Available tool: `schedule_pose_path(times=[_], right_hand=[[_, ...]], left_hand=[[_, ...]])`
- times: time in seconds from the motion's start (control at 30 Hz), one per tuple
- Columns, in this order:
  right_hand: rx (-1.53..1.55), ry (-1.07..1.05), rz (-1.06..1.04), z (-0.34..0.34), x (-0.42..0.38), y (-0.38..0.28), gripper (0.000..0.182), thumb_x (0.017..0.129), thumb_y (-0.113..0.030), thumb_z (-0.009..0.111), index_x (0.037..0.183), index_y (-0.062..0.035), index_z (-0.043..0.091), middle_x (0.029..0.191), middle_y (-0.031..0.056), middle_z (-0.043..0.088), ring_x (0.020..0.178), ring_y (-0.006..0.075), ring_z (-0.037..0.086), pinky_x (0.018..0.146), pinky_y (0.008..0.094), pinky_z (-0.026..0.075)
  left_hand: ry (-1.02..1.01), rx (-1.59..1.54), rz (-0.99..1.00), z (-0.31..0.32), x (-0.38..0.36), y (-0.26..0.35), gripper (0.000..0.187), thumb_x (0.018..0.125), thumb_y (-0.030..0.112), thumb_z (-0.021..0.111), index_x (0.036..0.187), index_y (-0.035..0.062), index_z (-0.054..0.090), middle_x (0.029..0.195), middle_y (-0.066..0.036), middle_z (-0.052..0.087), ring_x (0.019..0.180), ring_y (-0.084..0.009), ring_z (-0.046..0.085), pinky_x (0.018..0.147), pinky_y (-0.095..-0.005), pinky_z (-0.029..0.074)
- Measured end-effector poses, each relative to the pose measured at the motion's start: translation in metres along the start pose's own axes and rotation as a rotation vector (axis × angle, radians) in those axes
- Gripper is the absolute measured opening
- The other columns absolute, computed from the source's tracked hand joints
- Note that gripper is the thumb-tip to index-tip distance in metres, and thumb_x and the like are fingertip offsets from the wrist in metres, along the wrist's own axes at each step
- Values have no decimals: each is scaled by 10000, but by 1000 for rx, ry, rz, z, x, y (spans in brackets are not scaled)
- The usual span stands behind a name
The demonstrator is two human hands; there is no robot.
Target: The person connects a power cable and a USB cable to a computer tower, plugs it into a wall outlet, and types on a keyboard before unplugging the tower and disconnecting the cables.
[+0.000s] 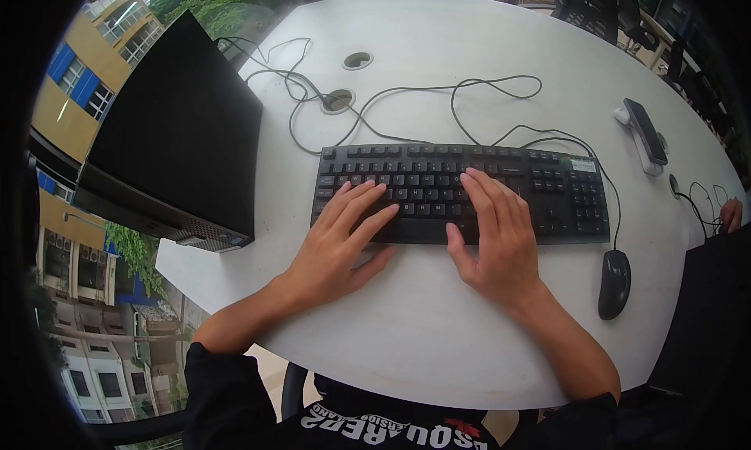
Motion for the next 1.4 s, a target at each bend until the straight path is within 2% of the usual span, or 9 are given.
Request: schedule_pose_path(times=[0.27, 0.53, 0.63, 0.83, 1.23, 1.33, 1.4], right_hand=[[51, 58, -42, -4, 2, -1, 834, 812, -155, 802, 1534, 8, 419, 1415, 193, 575, 1188, 330, 607, 950, 417, 475], [209, 77, 37, -2, -1, 4, 956, 775, -138, 828, 1578, 14, 331, 1457, 191, 549, 1088, 304, 601, 924, 397, 472], [213, 112, 51, -11, -1, 5, 955, 784, -125, 817, 1582, 22, 312, 1494, 202, 519, 1158, 322, 590, 985, 410, 478], [275, 153, 35, -11, -1, 12, 968, 797, -115, 803, 1598, 28, 279, 1573, 251, 432, 1395, 398, 487, 1149, 453, 422], [107, 105, 56, -7, 1, 8, 1031, 795, -146, 818, 1627, 23, 233, 1596, 253, 404, 1411, 421, 478, 1136, 451, 457], [44, 115, -1, -7, 3, 4, 1021, 798, -159, 816, 1628, 14, 247, 1586, 248, 421, 1374, 406, 531, 1081, 420, 506], [44, 124, 9, -6, 0, 6, 998, 803, -168, 813, 1623, 7, 273, 1553, 236, 453, 1291, 383, 587, 1018, 400, 540]], left_hand=[[-21, 16, -5, 0, 0, -6, 606, 846, 162, 849, 1408, 92, 631, 1499, -166, 545, 1433, -366, 495, 1226, -572, 369], [-51, -41, -2, -6, 3, -5, 651, 774, 132, 876, 1387, 104, 660, 1455, -158, 578, 1400, -382, 527, 1224, -602, 362], [-60, -41, 0, -8, 3, -4, 679, 764, 132, 880, 1403, 109, 651, 1460, -160, 572, 1399, -380, 528, 1226, -593, 367], [-38, -63, -21, -10, 4, -8, 747, 754, 152, 902, 1443, 118, 617, 1499, -169, 534, 1404, -397, 519, 1221, -573, 385], [0, -105, -56, -15, 5, -12, 845, 763, 173, 917, 1512, 88, 536, 1541, -199, 472, 1399, -424, 503, 1145, -512, 467], [30, -147, -102, -17, 6, -16, 866, 775, 162, 904, 1537, 79, 502, 1543, -218, 460, 1393, -420, 513, 1119, -497, 491], [54, -157, -111, -19, 6, -17, 870, 782, 150, 892, 1547, 74, 485, 1544, -228, 455, 1386, -419, 522, 1106, -489, 501]])
Point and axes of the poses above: each hand's wrist, its own x-axis towards the middle knuckle, its own z-axis out of the palm, y = z × x, the point moved 9 cm from there along x, towards the middle knuckle
